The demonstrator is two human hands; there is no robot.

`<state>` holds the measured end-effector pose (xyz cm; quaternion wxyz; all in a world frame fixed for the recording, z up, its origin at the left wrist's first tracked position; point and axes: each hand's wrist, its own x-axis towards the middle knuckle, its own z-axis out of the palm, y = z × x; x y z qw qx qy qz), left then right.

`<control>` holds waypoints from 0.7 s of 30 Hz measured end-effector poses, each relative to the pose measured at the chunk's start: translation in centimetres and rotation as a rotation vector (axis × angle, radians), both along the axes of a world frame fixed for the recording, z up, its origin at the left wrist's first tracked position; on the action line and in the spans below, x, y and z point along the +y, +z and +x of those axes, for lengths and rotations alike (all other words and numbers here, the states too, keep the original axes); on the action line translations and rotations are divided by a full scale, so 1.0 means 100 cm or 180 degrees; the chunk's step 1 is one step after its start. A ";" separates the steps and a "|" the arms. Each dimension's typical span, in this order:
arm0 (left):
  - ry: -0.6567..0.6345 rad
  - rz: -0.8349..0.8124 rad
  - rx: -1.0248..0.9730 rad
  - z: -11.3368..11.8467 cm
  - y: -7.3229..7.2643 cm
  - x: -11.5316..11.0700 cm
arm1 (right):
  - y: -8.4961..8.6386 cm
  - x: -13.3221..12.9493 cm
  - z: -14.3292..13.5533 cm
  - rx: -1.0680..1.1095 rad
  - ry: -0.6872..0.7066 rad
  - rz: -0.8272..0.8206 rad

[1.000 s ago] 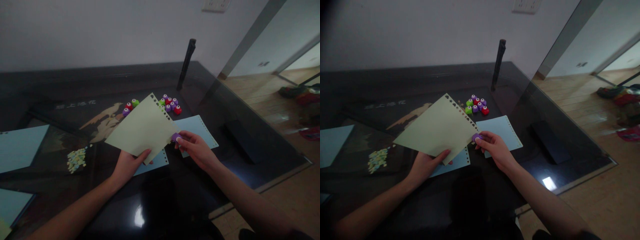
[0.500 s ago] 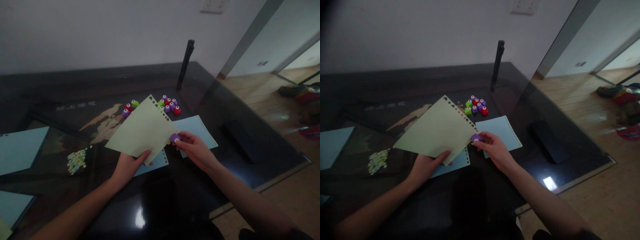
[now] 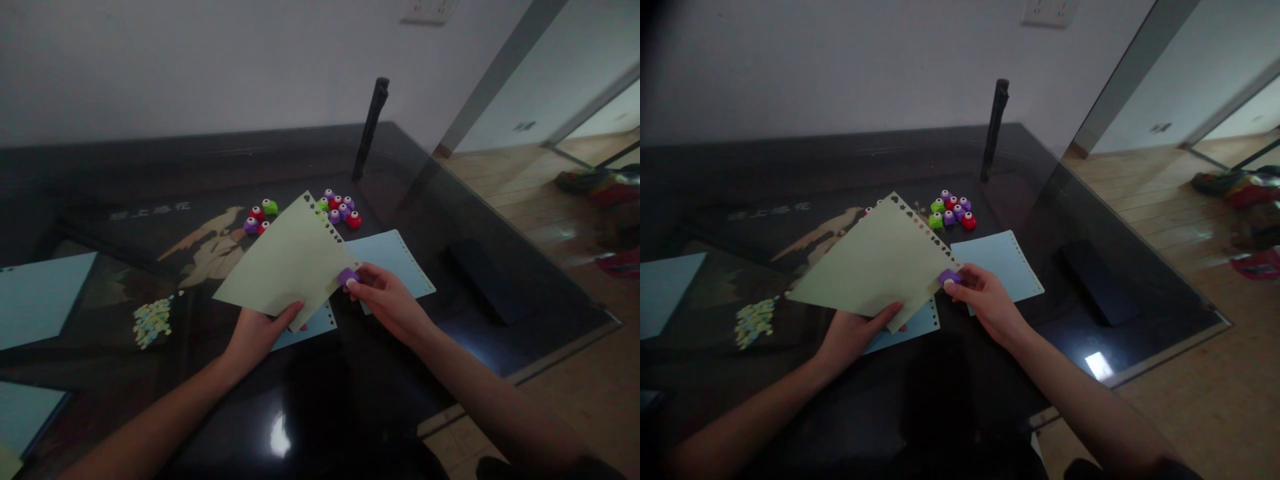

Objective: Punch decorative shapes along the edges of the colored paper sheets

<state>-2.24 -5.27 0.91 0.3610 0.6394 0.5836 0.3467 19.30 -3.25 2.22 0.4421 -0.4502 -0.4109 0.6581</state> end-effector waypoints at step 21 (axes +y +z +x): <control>-0.0083 -0.0113 0.0018 -0.001 -0.003 -0.001 | 0.000 0.003 0.003 0.0234 -0.0237 -0.0171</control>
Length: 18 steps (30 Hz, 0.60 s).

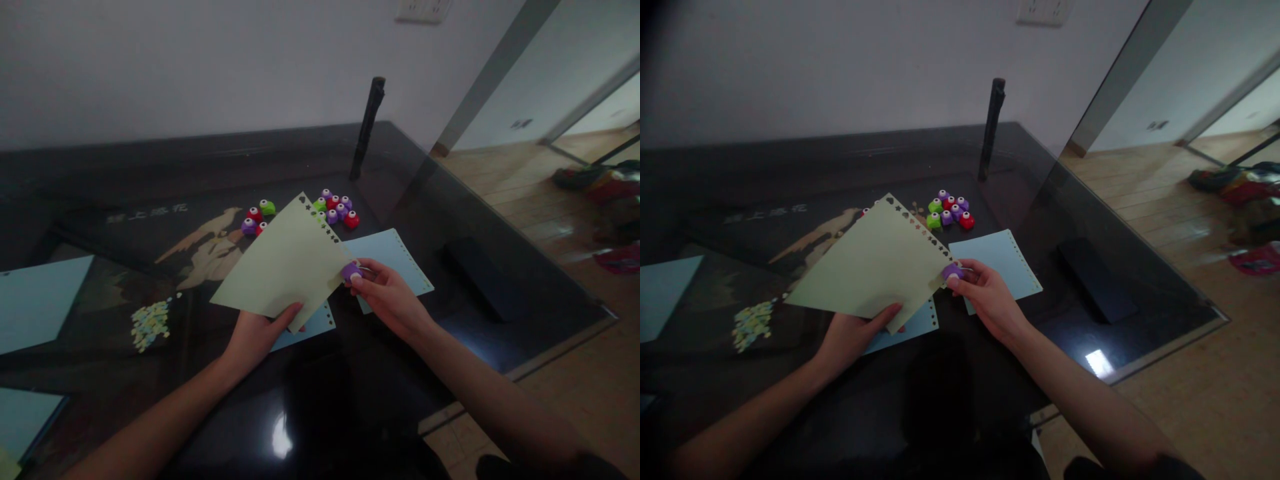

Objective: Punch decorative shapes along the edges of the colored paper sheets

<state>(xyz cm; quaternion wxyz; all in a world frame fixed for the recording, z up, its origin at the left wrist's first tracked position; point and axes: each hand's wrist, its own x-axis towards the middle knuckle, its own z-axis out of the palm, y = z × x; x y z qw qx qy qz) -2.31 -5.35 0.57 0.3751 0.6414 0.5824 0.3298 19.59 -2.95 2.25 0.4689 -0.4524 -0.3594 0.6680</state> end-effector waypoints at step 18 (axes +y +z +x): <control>0.0101 -0.0060 -0.0061 0.001 0.000 0.000 | 0.000 0.000 0.000 -0.0073 -0.0051 0.0002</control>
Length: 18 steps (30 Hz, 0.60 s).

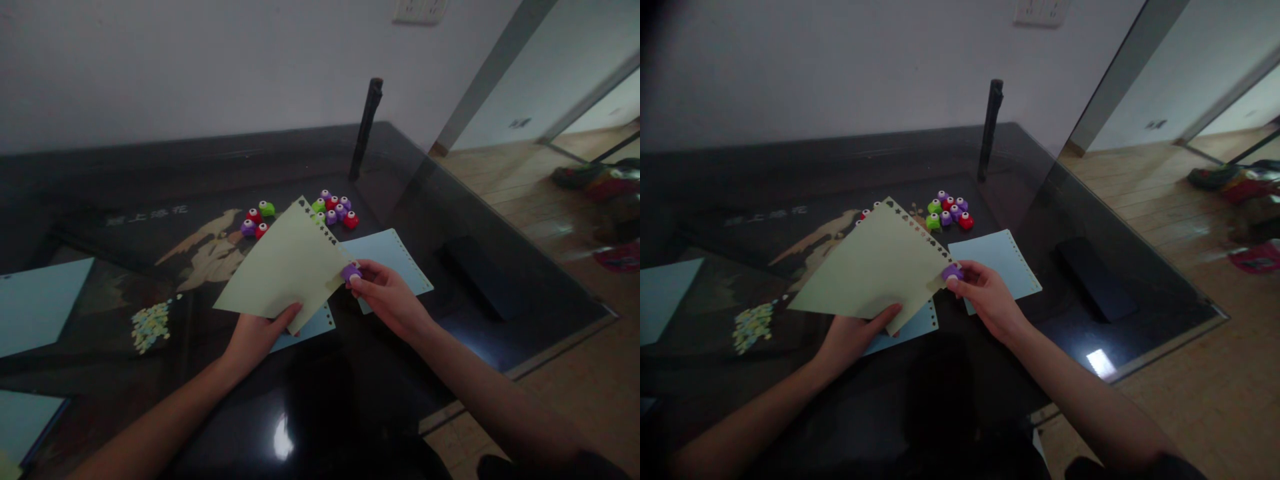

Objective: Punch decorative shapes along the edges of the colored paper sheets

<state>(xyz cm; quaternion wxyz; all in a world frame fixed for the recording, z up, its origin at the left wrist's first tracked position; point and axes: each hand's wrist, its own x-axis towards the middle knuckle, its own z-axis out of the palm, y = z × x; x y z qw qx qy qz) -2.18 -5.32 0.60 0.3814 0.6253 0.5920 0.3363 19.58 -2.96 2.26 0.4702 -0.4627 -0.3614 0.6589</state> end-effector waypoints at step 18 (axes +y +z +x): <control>0.0010 0.0187 0.0113 0.000 0.000 0.001 | 0.003 -0.001 0.000 -0.0129 0.0022 0.0072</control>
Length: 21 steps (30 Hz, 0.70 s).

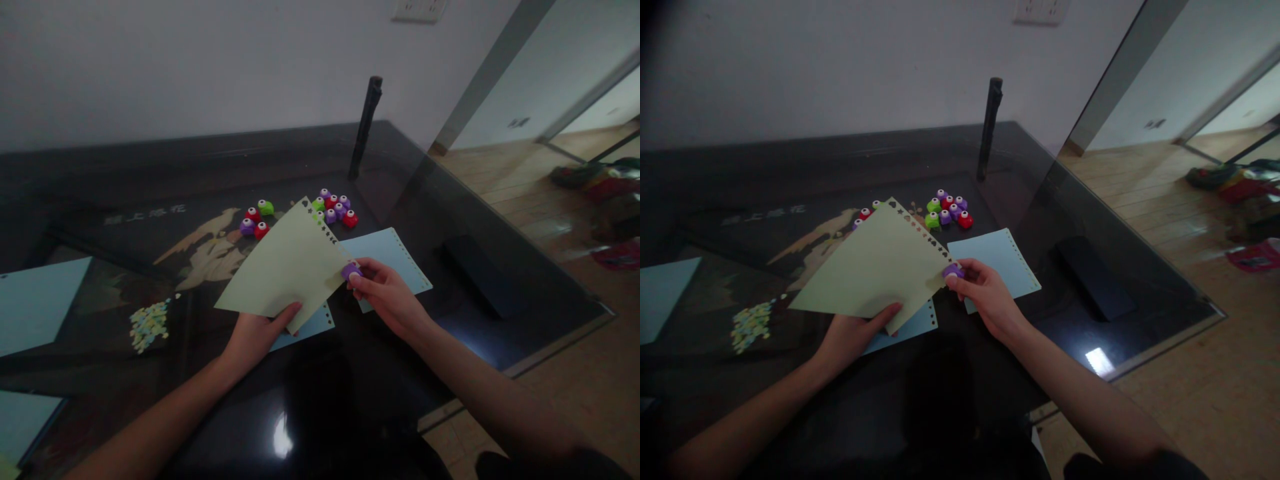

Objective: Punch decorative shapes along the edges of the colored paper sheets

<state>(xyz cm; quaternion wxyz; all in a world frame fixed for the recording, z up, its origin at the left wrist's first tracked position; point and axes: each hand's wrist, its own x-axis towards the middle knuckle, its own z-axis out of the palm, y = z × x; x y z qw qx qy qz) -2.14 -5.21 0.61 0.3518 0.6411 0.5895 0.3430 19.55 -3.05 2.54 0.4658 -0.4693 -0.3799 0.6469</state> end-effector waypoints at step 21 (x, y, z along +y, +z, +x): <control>0.0063 0.0174 0.0297 -0.004 -0.009 0.001 | -0.005 0.001 0.000 0.0154 -0.0043 -0.0131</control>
